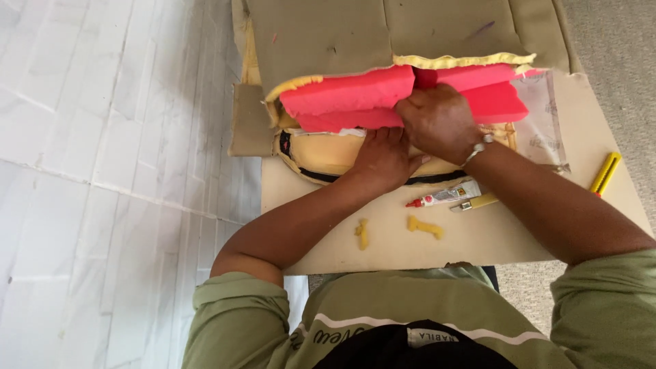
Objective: Repairing a leather item by inserting foam padding and applying adhesive to seal the edges
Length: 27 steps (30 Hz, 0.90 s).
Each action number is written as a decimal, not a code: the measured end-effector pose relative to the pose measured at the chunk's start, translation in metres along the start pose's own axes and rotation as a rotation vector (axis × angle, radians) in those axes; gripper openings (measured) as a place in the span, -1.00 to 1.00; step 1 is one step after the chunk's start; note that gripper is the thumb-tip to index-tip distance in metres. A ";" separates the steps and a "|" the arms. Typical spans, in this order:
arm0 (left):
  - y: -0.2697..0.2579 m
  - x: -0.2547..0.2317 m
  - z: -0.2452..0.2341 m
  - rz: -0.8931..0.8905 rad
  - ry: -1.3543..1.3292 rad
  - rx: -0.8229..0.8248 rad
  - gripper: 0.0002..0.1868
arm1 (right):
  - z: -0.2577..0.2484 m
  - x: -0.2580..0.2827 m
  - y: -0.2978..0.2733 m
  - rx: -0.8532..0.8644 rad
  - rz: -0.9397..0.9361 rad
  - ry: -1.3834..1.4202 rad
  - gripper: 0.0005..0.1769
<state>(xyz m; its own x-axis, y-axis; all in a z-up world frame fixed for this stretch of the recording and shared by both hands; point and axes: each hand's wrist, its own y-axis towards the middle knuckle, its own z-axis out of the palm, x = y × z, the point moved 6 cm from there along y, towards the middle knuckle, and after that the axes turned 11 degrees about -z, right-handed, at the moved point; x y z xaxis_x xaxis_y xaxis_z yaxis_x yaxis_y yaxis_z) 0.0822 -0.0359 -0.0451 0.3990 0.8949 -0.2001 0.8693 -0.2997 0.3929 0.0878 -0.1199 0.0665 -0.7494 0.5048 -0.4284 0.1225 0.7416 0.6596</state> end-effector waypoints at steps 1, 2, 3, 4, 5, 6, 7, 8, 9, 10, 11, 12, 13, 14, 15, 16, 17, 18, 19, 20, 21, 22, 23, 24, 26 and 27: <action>-0.003 -0.003 -0.007 0.000 -0.001 0.002 -0.27 | -0.014 -0.001 0.002 0.001 0.001 0.001 -0.75; -0.005 -0.010 -0.017 0.056 0.070 -0.075 -0.28 | -0.026 -0.004 0.004 0.059 0.013 -0.001 -0.91; -0.006 -0.016 -0.027 0.111 0.140 -0.153 -0.28 | -0.038 -0.007 0.005 0.116 0.024 -0.002 -0.90; -0.008 -0.020 -0.021 0.116 0.139 -0.153 -0.28 | -0.047 -0.010 -0.006 0.117 0.027 -0.006 -0.90; -0.010 -0.025 -0.019 0.132 0.158 -0.228 -0.41 | -0.053 -0.014 -0.018 0.186 0.063 -0.037 -0.89; -0.015 -0.029 -0.017 0.143 0.178 -0.300 -0.54 | -0.058 -0.018 -0.030 0.254 0.098 -0.064 -0.88; -0.012 -0.033 -0.035 0.143 0.178 -0.298 -0.54 | -0.061 -0.020 -0.044 0.255 0.100 -0.062 -0.88; -0.011 -0.040 -0.048 0.204 0.183 -0.199 -0.55 | -0.062 -0.023 -0.059 0.351 0.106 -0.151 -0.85; -0.010 -0.047 -0.060 0.266 0.187 -0.100 -0.52 | -0.062 -0.027 -0.075 0.447 0.112 -0.240 -0.76; -0.012 -0.048 -0.060 0.268 0.184 -0.099 -0.52 | -0.062 -0.026 -0.077 0.451 0.114 -0.240 -0.76; -0.012 -0.047 -0.062 0.231 0.147 -0.108 -0.50 | -0.066 -0.025 -0.077 0.395 0.124 -0.278 -0.68; -0.011 -0.047 -0.064 0.196 0.112 -0.120 -0.45 | -0.070 -0.025 -0.078 0.337 0.134 -0.319 -0.60; -0.010 -0.046 -0.061 0.200 0.111 -0.121 -0.45 | -0.063 -0.029 -0.081 0.337 0.136 -0.323 -0.60; -0.010 -0.043 -0.055 0.173 0.094 -0.066 -0.39 | -0.057 -0.030 -0.084 0.295 0.138 -0.280 -0.70; -0.010 -0.040 -0.049 0.146 0.078 -0.012 -0.32 | -0.051 -0.032 -0.087 0.251 0.141 -0.238 -0.76; -0.008 -0.037 -0.047 0.145 0.079 -0.010 -0.32 | -0.049 -0.034 -0.084 0.250 0.141 -0.235 -0.76; -0.006 -0.035 -0.045 0.161 0.053 0.025 -0.36 | -0.049 -0.034 -0.080 0.216 0.120 -0.222 -0.79; -0.005 -0.033 -0.042 0.176 0.028 0.059 -0.40 | -0.048 -0.035 -0.076 0.182 0.098 -0.209 -0.79; -0.004 -0.031 -0.041 0.174 0.029 0.059 -0.40 | -0.049 -0.032 -0.071 0.180 0.097 -0.207 -0.79; -0.001 -0.029 -0.038 0.170 -0.012 0.090 -0.38 | -0.050 -0.030 -0.065 0.154 0.087 -0.184 -0.80; 0.001 -0.026 -0.035 0.166 -0.053 0.120 -0.36 | -0.051 -0.027 -0.059 0.128 0.077 -0.162 -0.80; 0.001 -0.025 -0.037 0.165 -0.052 0.125 -0.36 | -0.048 -0.027 -0.063 0.129 0.081 -0.159 -0.80; 0.000 -0.025 -0.041 0.177 -0.065 0.115 -0.36 | -0.045 -0.027 -0.067 0.145 0.100 -0.171 -0.82; 0.003 -0.026 -0.044 0.190 -0.077 0.097 -0.36 | -0.043 -0.032 -0.071 0.159 0.115 -0.188 -0.85; 0.003 -0.030 -0.049 0.196 -0.030 0.137 -0.40 | -0.050 -0.032 -0.069 0.211 0.135 -0.216 -0.87; 0.001 -0.033 -0.050 0.203 0.017 0.179 -0.44 | -0.053 -0.032 -0.070 0.264 0.155 -0.241 -0.89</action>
<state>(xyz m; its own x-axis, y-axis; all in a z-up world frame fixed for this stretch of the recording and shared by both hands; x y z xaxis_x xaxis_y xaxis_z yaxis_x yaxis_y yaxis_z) 0.0557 -0.0495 0.0068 0.5667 0.8154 -0.1181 0.8104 -0.5258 0.2586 0.0685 -0.2115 0.0667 -0.5381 0.6858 -0.4900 0.4090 0.7208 0.5597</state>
